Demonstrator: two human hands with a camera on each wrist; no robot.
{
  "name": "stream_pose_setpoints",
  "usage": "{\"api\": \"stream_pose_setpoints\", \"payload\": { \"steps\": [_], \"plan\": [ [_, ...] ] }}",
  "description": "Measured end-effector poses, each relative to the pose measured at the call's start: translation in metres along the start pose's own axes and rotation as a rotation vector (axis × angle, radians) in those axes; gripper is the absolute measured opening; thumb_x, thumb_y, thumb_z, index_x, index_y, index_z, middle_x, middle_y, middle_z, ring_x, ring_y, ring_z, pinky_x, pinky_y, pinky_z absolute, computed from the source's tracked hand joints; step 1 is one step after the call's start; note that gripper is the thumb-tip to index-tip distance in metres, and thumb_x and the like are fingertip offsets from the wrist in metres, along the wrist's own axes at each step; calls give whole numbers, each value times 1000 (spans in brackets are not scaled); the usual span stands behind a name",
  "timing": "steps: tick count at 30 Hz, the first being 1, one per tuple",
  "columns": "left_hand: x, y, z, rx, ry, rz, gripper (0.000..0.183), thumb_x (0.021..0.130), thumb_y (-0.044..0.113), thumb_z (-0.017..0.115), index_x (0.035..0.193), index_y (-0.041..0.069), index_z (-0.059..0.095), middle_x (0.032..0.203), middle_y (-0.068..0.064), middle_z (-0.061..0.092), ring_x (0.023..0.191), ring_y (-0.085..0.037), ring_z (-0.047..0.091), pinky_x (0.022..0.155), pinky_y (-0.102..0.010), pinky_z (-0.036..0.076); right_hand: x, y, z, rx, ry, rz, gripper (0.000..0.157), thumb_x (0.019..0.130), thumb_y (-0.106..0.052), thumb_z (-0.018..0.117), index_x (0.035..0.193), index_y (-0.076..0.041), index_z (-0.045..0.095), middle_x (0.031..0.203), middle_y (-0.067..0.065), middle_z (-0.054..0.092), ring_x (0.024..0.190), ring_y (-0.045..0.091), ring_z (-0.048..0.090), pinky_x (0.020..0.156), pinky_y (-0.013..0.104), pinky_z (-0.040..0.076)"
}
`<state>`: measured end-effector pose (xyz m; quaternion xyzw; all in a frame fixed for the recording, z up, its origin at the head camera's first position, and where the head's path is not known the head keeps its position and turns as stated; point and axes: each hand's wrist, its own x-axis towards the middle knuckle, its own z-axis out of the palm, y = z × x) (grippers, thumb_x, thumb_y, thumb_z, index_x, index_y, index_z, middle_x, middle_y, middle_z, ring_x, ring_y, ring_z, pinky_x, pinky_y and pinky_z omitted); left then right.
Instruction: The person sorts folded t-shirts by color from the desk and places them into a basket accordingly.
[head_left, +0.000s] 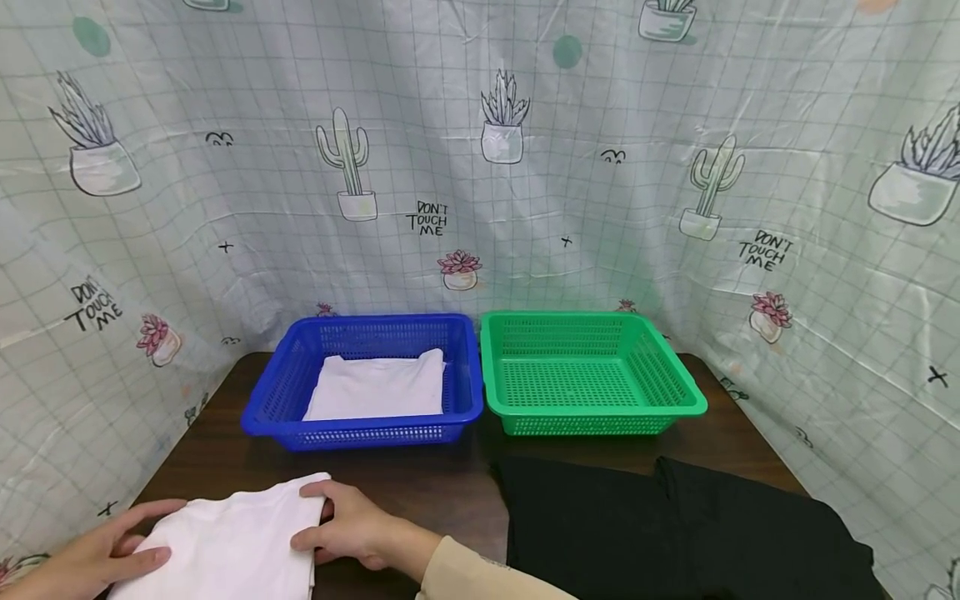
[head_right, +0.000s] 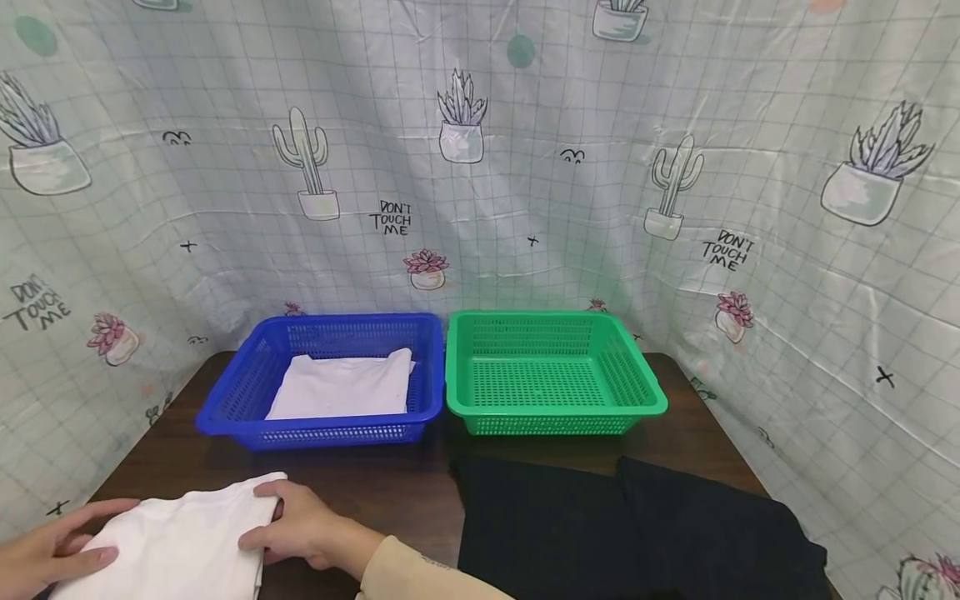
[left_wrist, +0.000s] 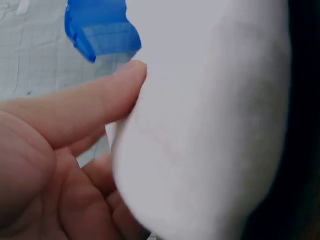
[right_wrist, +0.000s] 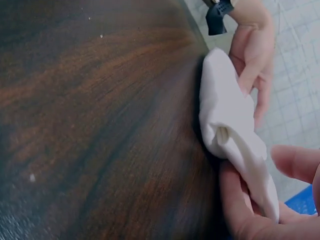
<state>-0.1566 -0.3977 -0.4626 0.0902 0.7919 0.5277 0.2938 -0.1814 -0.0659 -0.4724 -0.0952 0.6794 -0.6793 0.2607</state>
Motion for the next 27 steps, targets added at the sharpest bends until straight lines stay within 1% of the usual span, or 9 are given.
{"api": "stream_pose_setpoints", "payload": {
  "steps": [2,4,6,9,11,14,16,20,27],
  "plan": [
    [1,-1,-2,-29,-43,34,45,106,17,44,142,43,38,122,-11,61,100,-13,64,79,-28,53,1,0,0,-17,13,-5,55,77,15,71,123,-14,61,92,11,49,68,20,63,65,42,58],
    [2,-2,-2,-24,-63,59,50,106,15,43,124,62,41,129,-10,54,103,-9,61,81,-27,52,1,-1,0,-42,24,-15,55,77,14,73,122,-16,63,92,10,49,67,18,62,63,39,58],
    [2,-2,-1,27,-40,60,51,105,16,46,124,63,39,130,-9,50,103,-5,59,80,-25,51,1,-2,1,-80,38,-36,54,76,12,75,121,-16,63,91,8,50,67,16,61,62,35,58],
    [3,-2,1,88,5,35,51,104,19,49,120,66,37,131,-17,49,101,-4,58,78,-25,51,2,-4,4,-160,73,-75,55,73,7,79,120,-19,64,89,3,54,69,11,59,59,29,56],
    [3,-1,3,99,23,29,51,103,19,50,118,66,37,131,-17,48,100,-3,57,78,-24,50,3,-3,5,-225,105,-88,57,70,4,83,119,-20,65,92,-2,56,72,8,58,60,26,54],
    [4,-2,5,76,19,58,51,103,17,51,120,64,39,129,-10,50,100,-3,57,80,-24,50,4,-1,4,-271,132,-86,61,67,2,86,119,-23,66,98,-8,59,80,6,56,63,24,52],
    [4,-2,6,67,17,79,52,103,16,51,122,63,39,125,-7,50,100,-3,56,80,-23,50,6,3,1,-243,112,-83,62,67,4,85,120,-22,66,102,-7,59,82,6,56,65,25,53],
    [6,-2,7,60,28,95,53,103,15,50,125,61,39,121,-7,49,99,-5,56,80,-26,51,10,6,-6,-171,42,-92,63,71,8,82,123,-23,64,102,-6,58,81,8,59,65,27,54],
    [4,3,9,-58,-8,241,62,103,3,43,149,43,30,123,-6,55,108,-14,60,85,-39,54,8,6,-22,-95,-48,-125,64,75,10,78,128,-23,62,97,-4,63,79,10,65,67,29,56]
  ]
}}
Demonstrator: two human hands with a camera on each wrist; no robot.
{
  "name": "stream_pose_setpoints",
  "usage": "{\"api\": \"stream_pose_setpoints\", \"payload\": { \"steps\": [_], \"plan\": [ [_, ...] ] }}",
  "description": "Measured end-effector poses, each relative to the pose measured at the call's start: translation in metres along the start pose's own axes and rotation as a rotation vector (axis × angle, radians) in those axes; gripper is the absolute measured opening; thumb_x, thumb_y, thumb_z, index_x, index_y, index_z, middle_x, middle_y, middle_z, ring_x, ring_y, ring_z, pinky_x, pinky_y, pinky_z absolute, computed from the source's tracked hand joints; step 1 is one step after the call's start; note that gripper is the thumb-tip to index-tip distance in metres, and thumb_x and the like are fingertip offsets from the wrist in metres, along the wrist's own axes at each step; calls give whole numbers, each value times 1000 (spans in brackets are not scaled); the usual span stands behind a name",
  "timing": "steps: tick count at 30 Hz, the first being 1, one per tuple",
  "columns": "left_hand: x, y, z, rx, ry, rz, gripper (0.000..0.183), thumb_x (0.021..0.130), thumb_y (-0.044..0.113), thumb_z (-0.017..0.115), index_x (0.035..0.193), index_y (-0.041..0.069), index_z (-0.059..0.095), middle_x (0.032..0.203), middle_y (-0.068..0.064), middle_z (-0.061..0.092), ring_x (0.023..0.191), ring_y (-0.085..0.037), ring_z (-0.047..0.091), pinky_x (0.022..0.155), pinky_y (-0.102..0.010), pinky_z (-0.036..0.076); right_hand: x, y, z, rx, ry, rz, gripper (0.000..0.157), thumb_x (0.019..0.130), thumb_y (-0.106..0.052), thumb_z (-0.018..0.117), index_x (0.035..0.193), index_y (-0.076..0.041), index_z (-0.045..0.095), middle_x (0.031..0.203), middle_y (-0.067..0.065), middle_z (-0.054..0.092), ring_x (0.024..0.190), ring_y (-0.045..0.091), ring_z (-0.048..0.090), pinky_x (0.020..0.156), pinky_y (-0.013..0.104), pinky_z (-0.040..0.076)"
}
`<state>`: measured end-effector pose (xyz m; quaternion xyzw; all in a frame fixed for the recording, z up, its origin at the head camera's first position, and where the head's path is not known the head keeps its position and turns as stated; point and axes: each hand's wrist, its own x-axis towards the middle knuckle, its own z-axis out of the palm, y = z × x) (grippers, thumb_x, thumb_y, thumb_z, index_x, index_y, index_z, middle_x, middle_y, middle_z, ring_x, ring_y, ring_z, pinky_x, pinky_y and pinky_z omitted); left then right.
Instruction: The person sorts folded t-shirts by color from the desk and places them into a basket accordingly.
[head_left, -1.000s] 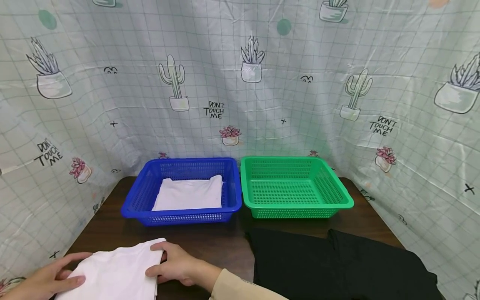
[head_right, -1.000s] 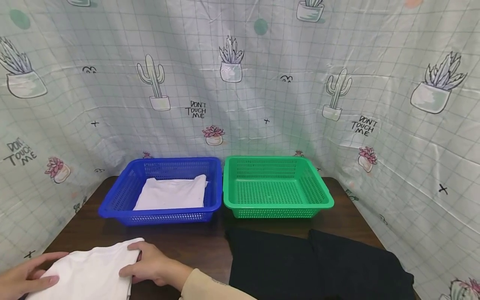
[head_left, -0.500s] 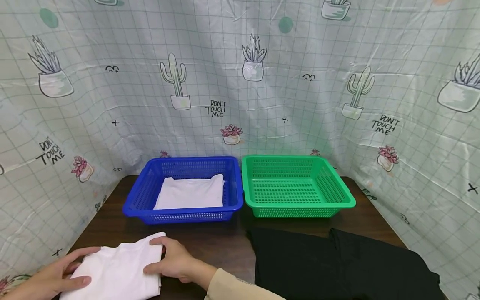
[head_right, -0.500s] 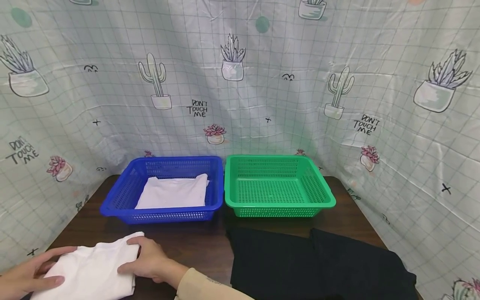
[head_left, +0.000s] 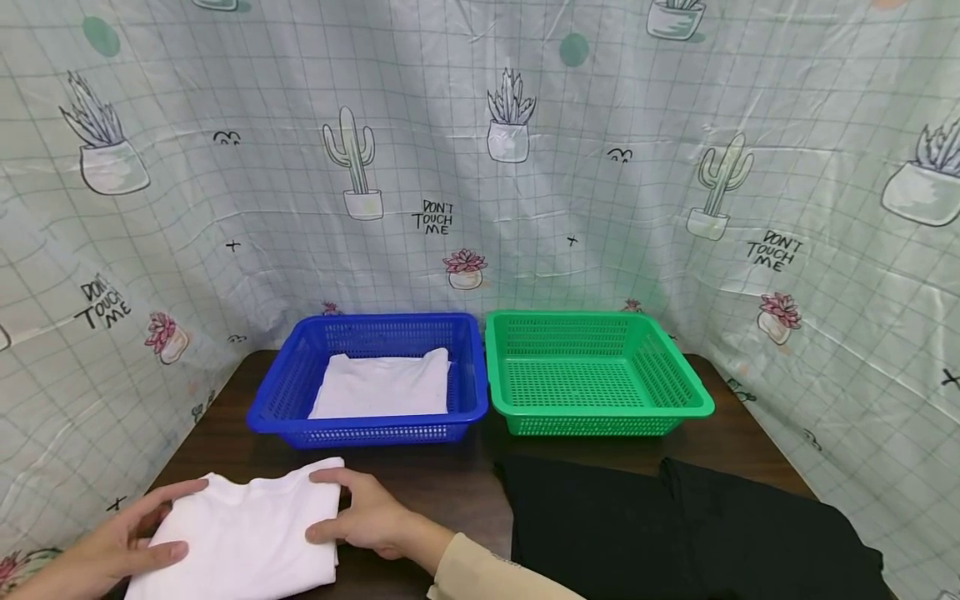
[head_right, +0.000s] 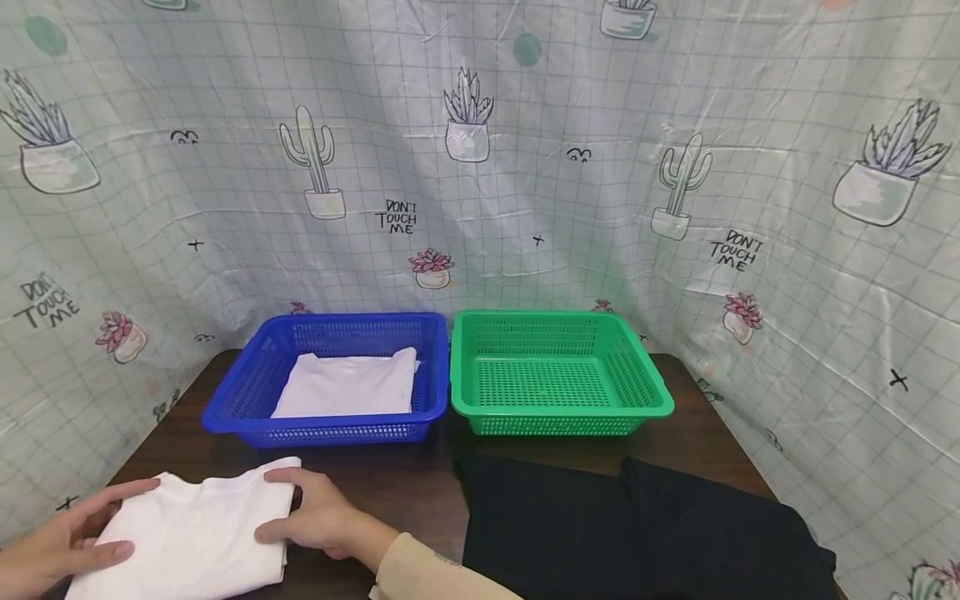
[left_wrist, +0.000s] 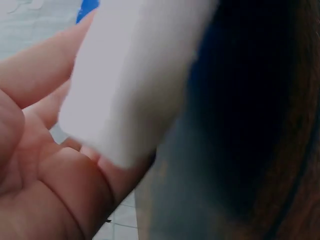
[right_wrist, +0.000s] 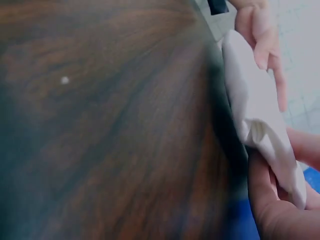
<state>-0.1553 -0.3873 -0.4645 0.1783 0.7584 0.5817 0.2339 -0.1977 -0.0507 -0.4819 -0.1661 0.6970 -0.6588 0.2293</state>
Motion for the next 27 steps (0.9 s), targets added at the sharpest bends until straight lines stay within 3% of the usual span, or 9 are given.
{"api": "stream_pose_setpoints", "payload": {
  "steps": [5,8,12,15,19,23,27],
  "plan": [
    [-3,10,2,-75,10,-15,65,104,4,42,147,50,29,126,4,53,110,-17,62,87,-43,54,-10,-8,-12,94,-64,-40,65,78,12,74,132,-20,59,95,1,67,80,16,69,69,33,58],
    [-4,20,6,-101,27,-14,68,103,2,42,150,48,24,127,10,52,110,-22,63,85,-48,53,-17,-18,-19,136,-103,-63,65,79,13,72,134,-18,57,99,2,67,81,18,70,72,35,58],
    [-6,39,15,9,115,15,67,102,3,46,154,38,21,125,6,53,102,-20,63,81,-43,55,-28,-36,-28,171,-136,-80,64,82,11,71,135,-20,55,106,3,65,85,19,70,75,37,57],
    [-4,58,22,71,190,-26,66,102,8,49,155,34,19,123,2,51,98,-20,63,78,-41,56,-35,-51,-37,184,-140,-91,64,82,10,71,136,-21,55,111,5,64,89,21,70,76,39,57],
    [9,84,31,38,242,-19,67,101,9,52,156,29,18,126,-2,48,99,-26,65,76,-48,56,-40,-70,-54,170,-126,-101,64,83,7,72,137,-22,53,115,7,63,92,24,70,77,41,57],
    [29,106,35,48,257,111,67,99,2,53,156,20,22,130,-5,45,97,-26,67,72,-51,56,-37,-87,-76,127,-103,-107,64,85,1,73,139,-24,52,120,7,60,97,25,69,80,42,56],
    [53,123,27,48,245,189,68,98,0,55,156,18,24,134,-8,42,96,-22,67,72,-47,57,-27,-101,-98,62,-59,-120,66,84,-5,76,140,-28,51,123,9,55,101,25,67,81,41,56]
  ]
}}
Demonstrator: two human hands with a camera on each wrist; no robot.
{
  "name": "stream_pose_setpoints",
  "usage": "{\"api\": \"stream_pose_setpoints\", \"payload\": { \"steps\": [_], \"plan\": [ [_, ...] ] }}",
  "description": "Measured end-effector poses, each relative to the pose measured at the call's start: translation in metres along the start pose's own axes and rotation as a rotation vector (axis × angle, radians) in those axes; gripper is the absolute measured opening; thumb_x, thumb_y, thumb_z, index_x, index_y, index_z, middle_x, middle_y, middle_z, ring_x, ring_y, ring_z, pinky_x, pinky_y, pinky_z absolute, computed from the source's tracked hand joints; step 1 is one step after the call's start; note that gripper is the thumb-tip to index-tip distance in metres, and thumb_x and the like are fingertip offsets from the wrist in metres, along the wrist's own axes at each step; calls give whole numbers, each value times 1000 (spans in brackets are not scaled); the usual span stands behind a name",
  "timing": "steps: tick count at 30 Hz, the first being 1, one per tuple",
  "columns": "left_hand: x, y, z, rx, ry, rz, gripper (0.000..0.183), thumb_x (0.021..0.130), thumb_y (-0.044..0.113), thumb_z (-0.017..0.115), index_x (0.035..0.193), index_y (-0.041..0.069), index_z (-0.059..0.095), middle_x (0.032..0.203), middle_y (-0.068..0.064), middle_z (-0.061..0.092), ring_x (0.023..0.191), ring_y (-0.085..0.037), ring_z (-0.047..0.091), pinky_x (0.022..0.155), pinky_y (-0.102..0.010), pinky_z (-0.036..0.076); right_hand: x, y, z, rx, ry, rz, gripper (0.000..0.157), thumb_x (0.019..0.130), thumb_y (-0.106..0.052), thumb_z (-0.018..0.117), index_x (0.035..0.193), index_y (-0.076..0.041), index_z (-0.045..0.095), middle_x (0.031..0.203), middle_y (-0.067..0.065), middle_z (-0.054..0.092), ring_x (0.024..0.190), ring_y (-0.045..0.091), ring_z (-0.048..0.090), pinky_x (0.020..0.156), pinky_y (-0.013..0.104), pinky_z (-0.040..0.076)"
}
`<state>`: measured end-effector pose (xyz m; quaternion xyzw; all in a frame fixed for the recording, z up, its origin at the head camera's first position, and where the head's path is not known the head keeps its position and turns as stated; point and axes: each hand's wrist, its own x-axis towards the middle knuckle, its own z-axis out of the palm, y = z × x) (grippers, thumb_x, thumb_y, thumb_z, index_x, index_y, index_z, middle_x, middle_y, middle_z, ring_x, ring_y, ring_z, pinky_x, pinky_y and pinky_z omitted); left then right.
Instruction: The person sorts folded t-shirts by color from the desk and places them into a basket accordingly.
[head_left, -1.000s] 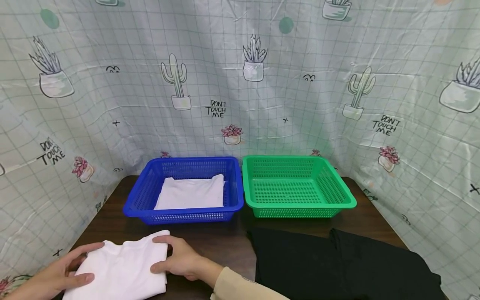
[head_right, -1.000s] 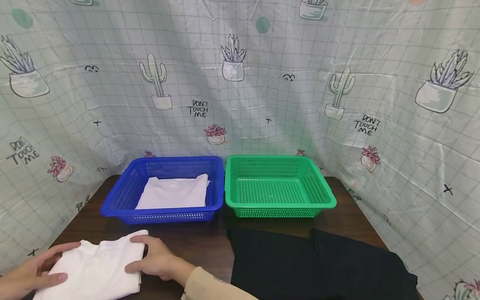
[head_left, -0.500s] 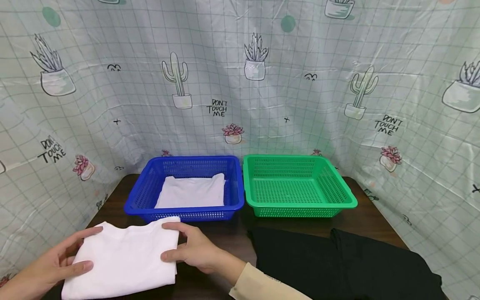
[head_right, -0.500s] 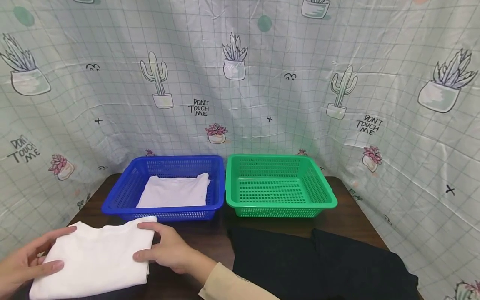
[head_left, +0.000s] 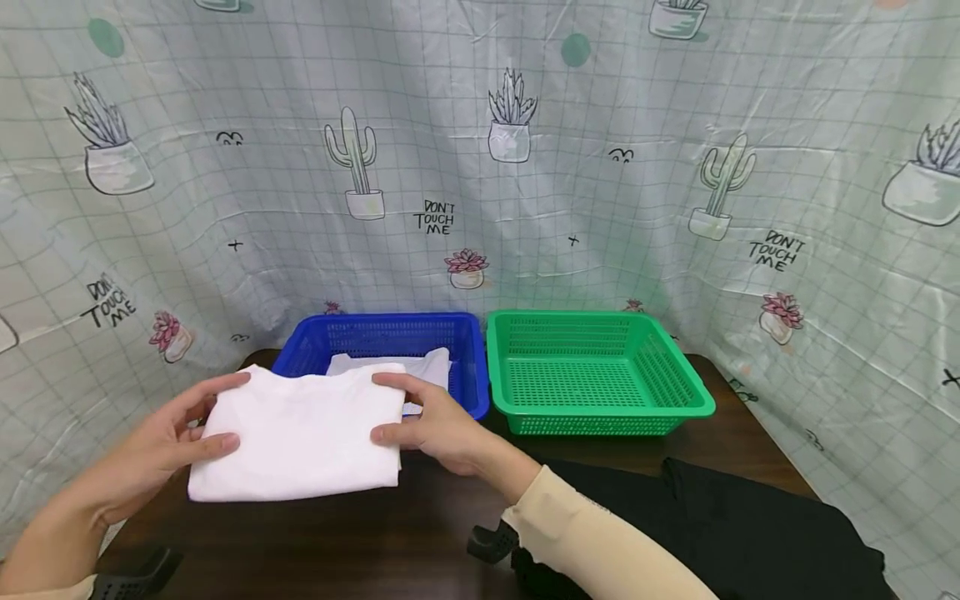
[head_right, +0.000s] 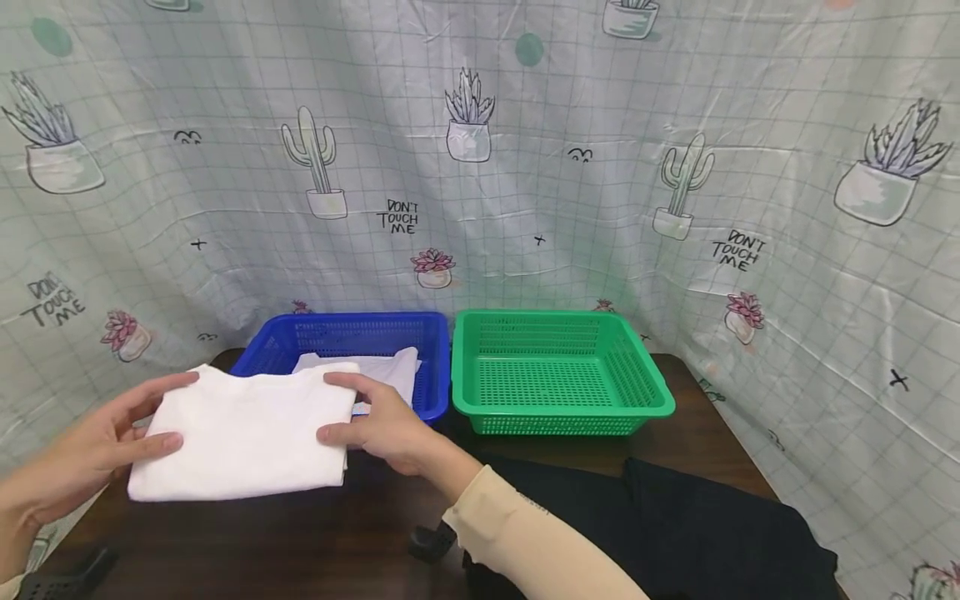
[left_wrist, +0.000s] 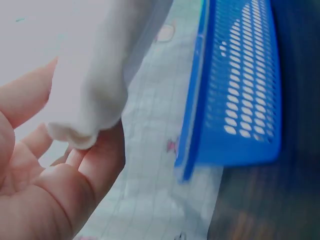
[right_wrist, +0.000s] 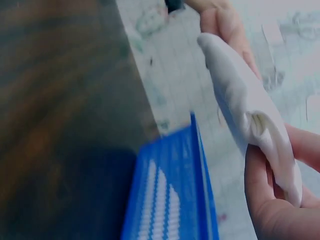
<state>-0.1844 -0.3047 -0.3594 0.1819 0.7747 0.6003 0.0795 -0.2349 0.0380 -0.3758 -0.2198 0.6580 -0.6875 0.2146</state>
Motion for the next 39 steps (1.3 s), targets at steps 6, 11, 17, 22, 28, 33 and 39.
{"api": "stream_pose_setpoints", "payload": {
  "steps": [6,11,17,22,28,33,39],
  "plan": [
    [54,9,-8,20,-30,14,70,98,6,58,157,17,21,134,-15,40,103,-19,61,78,-41,56,23,-15,-36,-57,60,25,69,84,-7,78,142,-29,49,127,11,51,101,26,66,83,41,56],
    [96,11,-10,23,-42,-37,75,97,15,63,158,19,18,139,-21,35,107,-22,57,82,-37,54,42,-20,-66,-71,77,53,70,85,-11,77,145,-28,46,127,13,50,103,25,64,90,43,53],
    [133,-4,-10,-76,-35,-116,79,94,12,66,157,19,18,139,-20,31,105,-22,58,83,-36,54,61,-12,-90,-48,91,90,70,88,-11,74,148,-26,42,128,16,47,106,25,61,92,41,52],
    [152,-26,-4,-145,-19,-160,80,93,5,65,158,18,18,133,-18,36,103,-21,60,82,-37,54,72,3,-103,-52,110,126,70,89,-9,71,149,-26,40,135,13,44,106,23,61,92,40,52],
    [163,-38,5,-157,-4,-220,81,95,4,63,158,18,15,141,-20,33,104,-20,59,83,-38,54,80,13,-109,-69,128,156,70,91,-4,68,151,-22,38,134,15,48,102,23,62,89,39,53],
    [171,-48,8,-179,16,-235,80,95,-2,59,158,14,12,144,-21,31,104,-18,56,81,-35,53,91,19,-107,-107,161,179,71,89,-2,70,150,-22,39,138,14,47,108,23,60,95,42,50],
    [177,-60,12,-161,44,-265,80,94,-5,58,158,13,13,147,-25,23,122,-30,42,87,-33,49,104,29,-97,-106,217,214,74,87,4,69,151,-17,38,137,16,47,111,24,57,97,47,47]
  ]
}}
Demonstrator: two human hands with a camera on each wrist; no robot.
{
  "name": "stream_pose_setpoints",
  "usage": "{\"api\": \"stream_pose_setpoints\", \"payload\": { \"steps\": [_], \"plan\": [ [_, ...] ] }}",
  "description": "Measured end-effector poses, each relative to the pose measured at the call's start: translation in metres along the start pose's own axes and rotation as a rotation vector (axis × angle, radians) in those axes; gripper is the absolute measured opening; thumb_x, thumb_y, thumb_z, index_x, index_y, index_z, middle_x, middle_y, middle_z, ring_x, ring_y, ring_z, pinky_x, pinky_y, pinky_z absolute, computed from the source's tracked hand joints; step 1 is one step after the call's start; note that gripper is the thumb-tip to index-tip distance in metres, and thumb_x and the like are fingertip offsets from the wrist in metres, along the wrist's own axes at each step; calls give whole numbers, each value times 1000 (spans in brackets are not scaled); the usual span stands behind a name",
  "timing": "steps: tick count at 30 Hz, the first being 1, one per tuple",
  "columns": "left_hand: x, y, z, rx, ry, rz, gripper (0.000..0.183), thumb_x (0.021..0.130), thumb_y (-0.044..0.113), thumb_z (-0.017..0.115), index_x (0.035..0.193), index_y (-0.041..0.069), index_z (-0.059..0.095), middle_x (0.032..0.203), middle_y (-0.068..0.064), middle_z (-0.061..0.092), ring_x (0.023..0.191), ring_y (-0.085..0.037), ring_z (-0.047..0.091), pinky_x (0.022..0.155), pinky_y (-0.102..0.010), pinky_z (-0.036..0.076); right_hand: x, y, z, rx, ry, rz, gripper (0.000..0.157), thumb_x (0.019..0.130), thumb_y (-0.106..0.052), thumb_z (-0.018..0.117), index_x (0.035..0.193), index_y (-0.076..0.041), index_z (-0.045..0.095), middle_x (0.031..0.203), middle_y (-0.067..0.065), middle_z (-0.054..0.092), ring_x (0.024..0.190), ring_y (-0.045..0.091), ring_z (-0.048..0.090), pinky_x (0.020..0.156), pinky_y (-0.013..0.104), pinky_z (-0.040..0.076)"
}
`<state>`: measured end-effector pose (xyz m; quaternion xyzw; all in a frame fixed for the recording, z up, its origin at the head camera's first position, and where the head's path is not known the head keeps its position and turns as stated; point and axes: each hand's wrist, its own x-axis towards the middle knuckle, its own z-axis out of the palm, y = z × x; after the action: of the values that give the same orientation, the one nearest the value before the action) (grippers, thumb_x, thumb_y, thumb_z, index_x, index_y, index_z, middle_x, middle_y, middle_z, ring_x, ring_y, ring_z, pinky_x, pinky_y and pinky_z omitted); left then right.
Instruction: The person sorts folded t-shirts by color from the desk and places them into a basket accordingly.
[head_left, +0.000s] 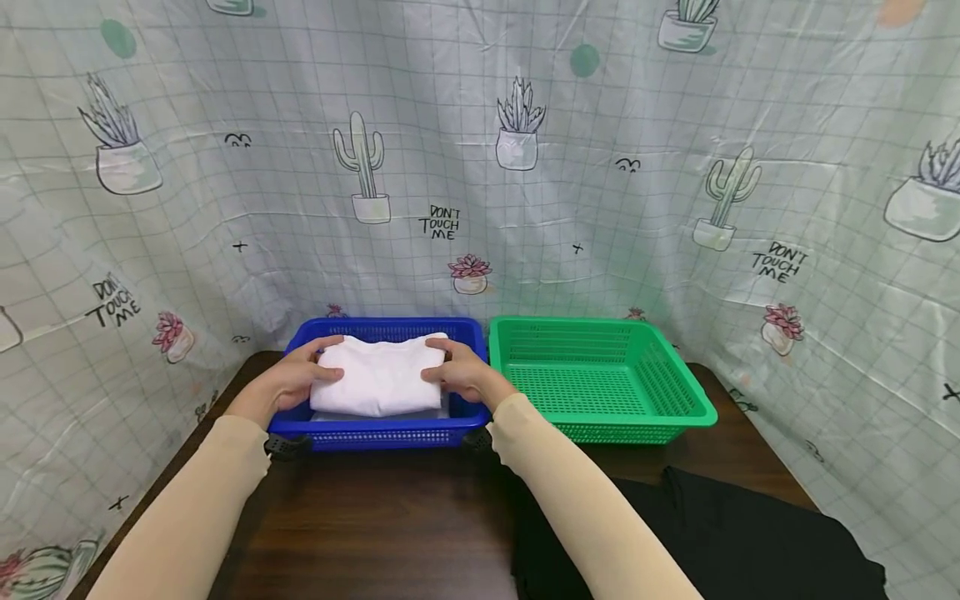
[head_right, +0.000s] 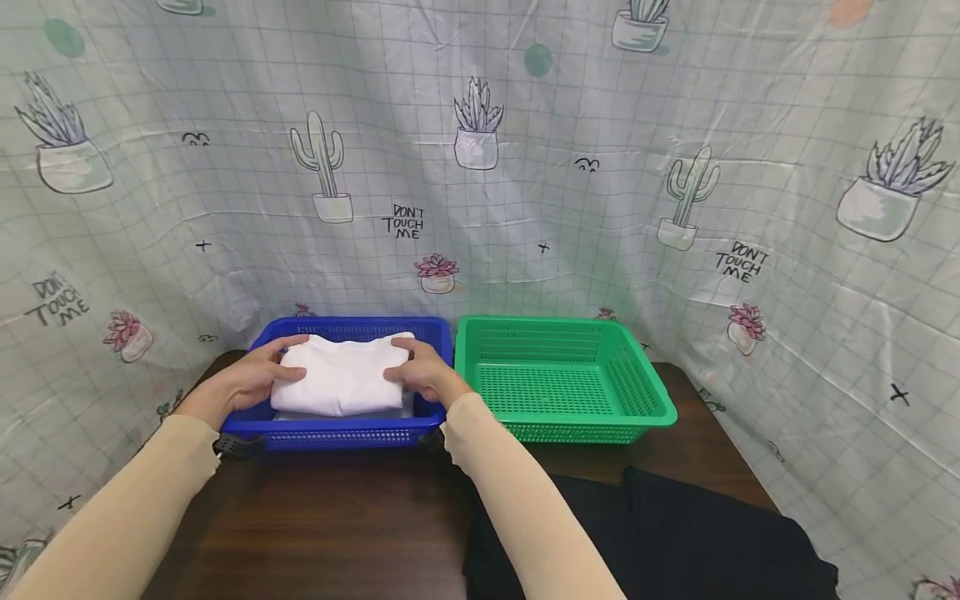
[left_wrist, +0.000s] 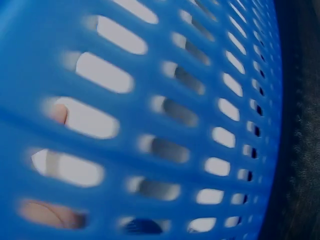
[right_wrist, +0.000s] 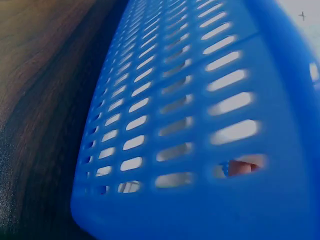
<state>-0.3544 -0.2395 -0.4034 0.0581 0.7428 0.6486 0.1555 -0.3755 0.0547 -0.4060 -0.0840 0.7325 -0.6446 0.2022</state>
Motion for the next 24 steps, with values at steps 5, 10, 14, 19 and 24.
{"api": "stream_pose_setpoints", "payload": {
  "steps": [5,10,14,19,24],
  "plan": [
    [4,-6,0,31,26,-41,80,94,-5,58,158,13,14,155,-27,13,137,-38,28,101,-44,41,5,3,9,-37,36,30,72,87,6,67,150,-16,39,139,19,45,112,28,56,96,48,48],
    [7,-9,-1,66,13,-79,78,95,-4,57,158,12,13,159,-25,9,141,-40,24,110,-54,30,10,8,13,-132,73,59,70,86,4,71,148,-13,43,148,20,39,71,15,51,75,34,50],
    [9,-9,-1,120,18,-115,77,95,-3,58,157,9,13,159,-26,7,143,-42,18,113,-56,22,11,11,14,-269,97,77,70,85,-6,75,147,-18,45,150,16,38,61,16,37,67,33,43],
    [11,-11,0,208,48,-157,74,95,1,60,156,9,19,160,-25,6,144,-42,15,114,-57,19,8,14,16,-442,91,84,69,84,-21,78,146,-23,47,154,10,34,115,25,48,98,43,45],
    [11,-12,1,306,67,-184,70,96,7,61,155,10,23,159,-26,7,145,-43,13,114,-58,16,7,15,17,-529,51,84,68,85,-26,77,146,-23,46,156,10,30,130,30,39,106,47,39]
  ]
}}
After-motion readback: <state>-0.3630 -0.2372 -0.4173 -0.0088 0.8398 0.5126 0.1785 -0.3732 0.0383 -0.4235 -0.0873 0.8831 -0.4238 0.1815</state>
